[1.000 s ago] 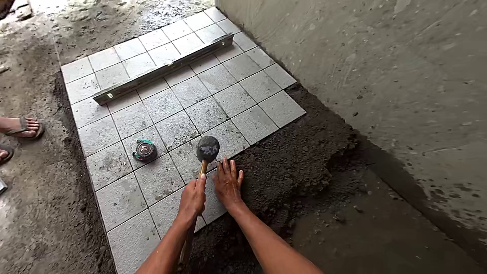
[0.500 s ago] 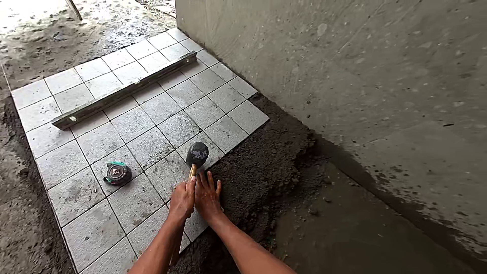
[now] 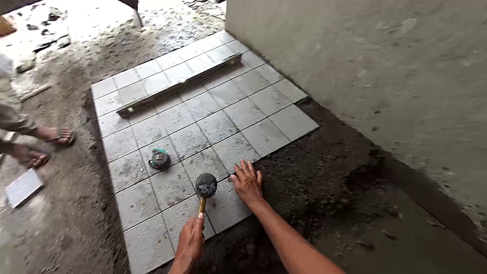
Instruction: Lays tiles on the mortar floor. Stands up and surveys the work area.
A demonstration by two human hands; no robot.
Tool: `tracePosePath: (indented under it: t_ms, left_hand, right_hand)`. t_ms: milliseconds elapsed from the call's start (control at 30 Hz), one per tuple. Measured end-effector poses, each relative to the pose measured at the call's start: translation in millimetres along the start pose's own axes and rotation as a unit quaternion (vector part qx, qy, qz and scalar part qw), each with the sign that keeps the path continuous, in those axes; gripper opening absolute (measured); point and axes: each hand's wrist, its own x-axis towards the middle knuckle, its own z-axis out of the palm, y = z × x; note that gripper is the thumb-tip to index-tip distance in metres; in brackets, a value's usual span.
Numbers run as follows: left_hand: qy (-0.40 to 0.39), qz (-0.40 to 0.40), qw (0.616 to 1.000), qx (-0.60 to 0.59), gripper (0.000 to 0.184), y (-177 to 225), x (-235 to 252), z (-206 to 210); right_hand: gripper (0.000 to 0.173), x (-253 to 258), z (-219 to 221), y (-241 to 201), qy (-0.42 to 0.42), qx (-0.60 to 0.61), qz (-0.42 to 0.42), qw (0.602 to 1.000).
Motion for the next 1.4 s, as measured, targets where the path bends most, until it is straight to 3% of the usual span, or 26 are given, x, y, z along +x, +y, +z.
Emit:
tracePosePath:
  t_ms: [233, 433, 600, 800, 933, 1100, 1400]
  left_hand:
    - [0.091, -0.045, 0.994, -0.046, 0.053, -30, -24, -53]
    - [0.148, -0.077, 0.983, -0.080, 0.051, -37, -36, -83]
    - [0.117, -0.063, 0.988, -0.085, 0.051, -36, -33, -75]
    - [0.075, -0.052, 0.992, -0.089, 0.051, -3, 6, -61]
    - [0.086, -0.007, 0.996, 0.023, 0.058, 20, 51, -60]
    - [0.146, 0.048, 0.958, 0.242, 0.062, 49, 81, -65]
    - [0.137, 0.029, 0.951, 0.276, 0.063, 47, 88, -62]
  right_hand:
    - [0.046, -23, 39, -67, -0.067, 0.019, -0.099, 0.993]
    - [0.048, -37, 50, -103, -0.106, 0.002, -0.095, 0.990]
    - [0.054, -37, 41, -90, -0.081, -0.007, -0.053, 0.995]
    - [0.056, -21, 27, -66, -0.098, -0.038, -0.037, 0.994]
    - [0.057, -23, 28, -65, -0.095, -0.047, -0.040, 0.994]
    - [0.055, -22, 28, -66, -0.096, -0.031, -0.024, 0.995]
    - [0.053, -22, 23, -52, -0.030, -0.010, 0.007, 0.999]
